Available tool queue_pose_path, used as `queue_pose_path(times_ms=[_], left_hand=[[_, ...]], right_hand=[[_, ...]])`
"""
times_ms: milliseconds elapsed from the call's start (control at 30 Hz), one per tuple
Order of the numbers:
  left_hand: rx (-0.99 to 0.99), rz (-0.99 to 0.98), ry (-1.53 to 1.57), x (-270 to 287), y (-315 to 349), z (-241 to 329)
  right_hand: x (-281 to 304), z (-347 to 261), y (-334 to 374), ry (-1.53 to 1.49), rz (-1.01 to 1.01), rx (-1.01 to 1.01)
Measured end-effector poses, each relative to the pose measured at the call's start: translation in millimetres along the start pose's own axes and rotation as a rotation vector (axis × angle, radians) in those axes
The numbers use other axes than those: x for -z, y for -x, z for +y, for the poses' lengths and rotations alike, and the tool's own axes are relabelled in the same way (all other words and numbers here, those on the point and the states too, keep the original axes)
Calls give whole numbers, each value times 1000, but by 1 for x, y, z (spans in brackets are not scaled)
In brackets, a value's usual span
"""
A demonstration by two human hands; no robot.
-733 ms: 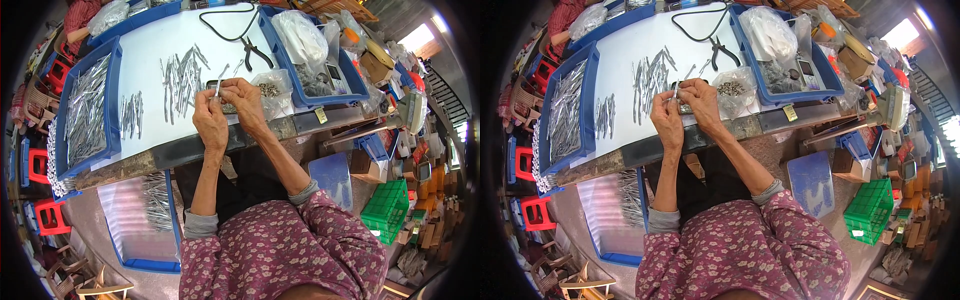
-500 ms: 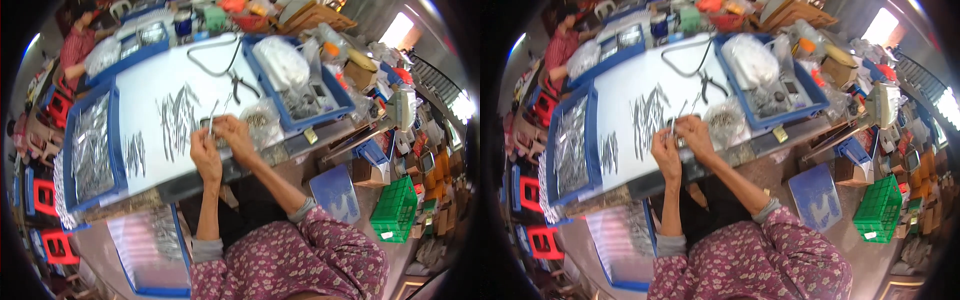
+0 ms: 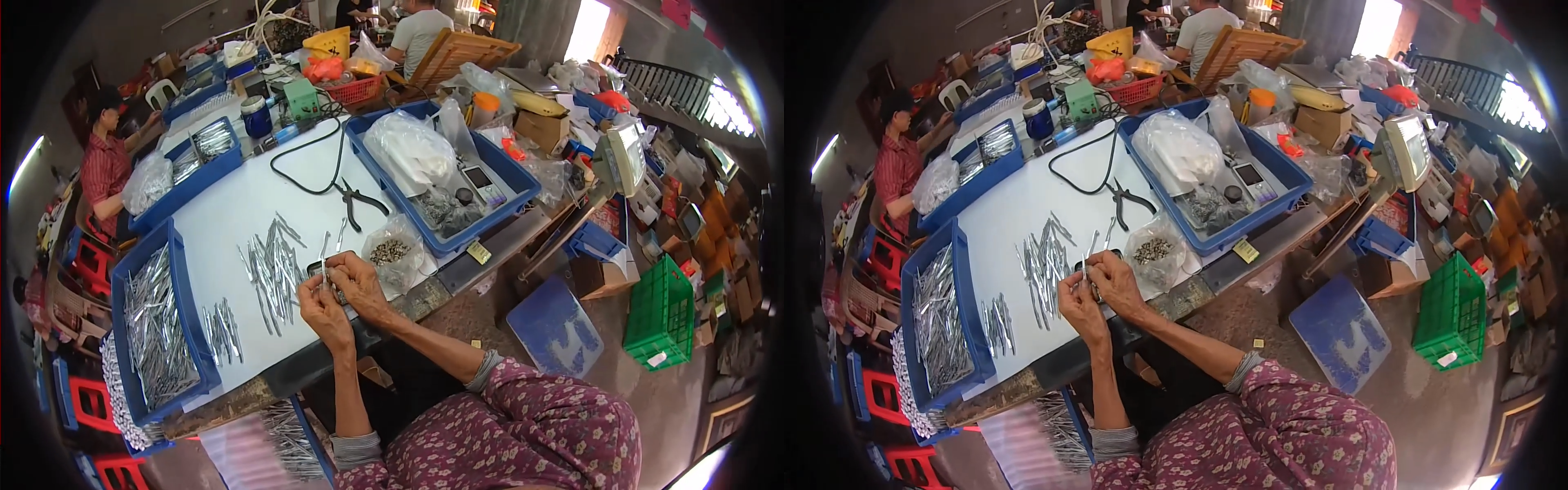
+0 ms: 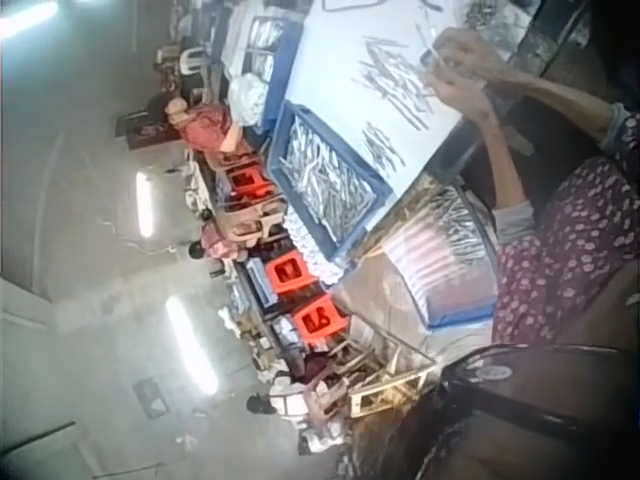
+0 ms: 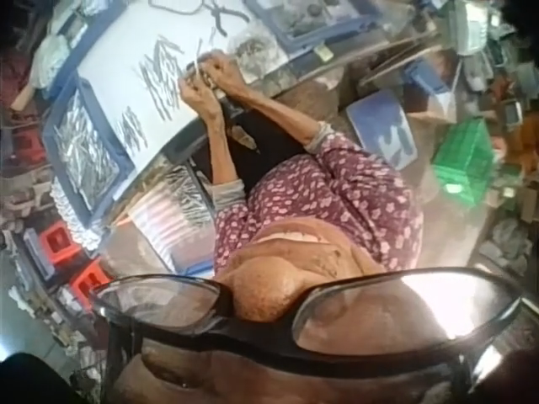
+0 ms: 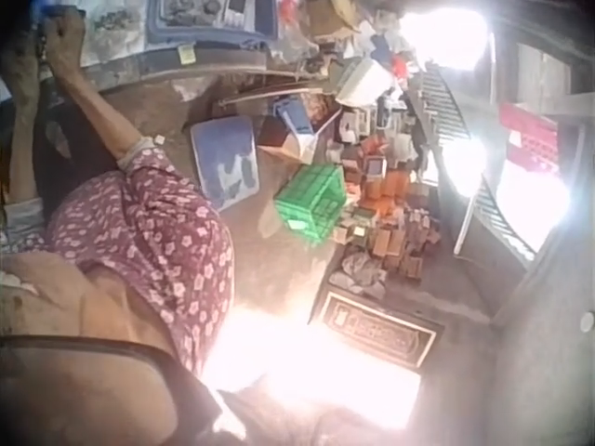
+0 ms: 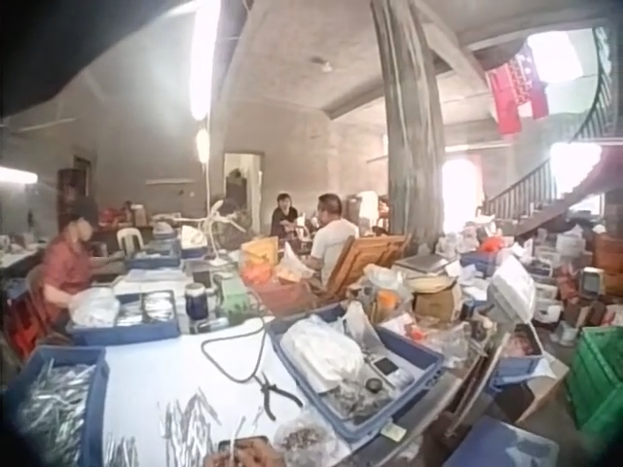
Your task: Assembling small metal components by hand in a workshop setting.
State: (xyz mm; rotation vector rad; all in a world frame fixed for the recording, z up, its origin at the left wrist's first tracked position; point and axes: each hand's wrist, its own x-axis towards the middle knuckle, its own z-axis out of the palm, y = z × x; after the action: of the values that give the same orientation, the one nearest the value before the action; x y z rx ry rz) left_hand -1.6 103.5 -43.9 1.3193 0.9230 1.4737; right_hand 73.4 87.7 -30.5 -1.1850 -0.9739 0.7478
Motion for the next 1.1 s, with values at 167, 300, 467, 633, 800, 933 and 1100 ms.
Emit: queue_pose_path(times_ms=[167, 300, 467, 633, 800, 933, 1100], left_hand=[[21, -4, 39, -5, -1, -4], [91, -13, 81, -10, -1, 3], [124, -40, 104, -14, 0, -3], [198, -61, 252, -17, -2, 5], [224, -109, 306, -14, -3, 7], [263, -112, 331, -13, -3, 8], [221, -112, 331, -13, -3, 12]], right_hand=[[1, 5, -2, 12, 26, 40], [0, 3, -4, -87, 97, 57], [2, 13, -9, -117, 144, 51], [11, 10, -10, -202, 130, 7], [15, 5, -6, -203, 76, 23], [16, 5, -7, -248, 25, -4], [19, 5, -13, -335, 17, -104]])
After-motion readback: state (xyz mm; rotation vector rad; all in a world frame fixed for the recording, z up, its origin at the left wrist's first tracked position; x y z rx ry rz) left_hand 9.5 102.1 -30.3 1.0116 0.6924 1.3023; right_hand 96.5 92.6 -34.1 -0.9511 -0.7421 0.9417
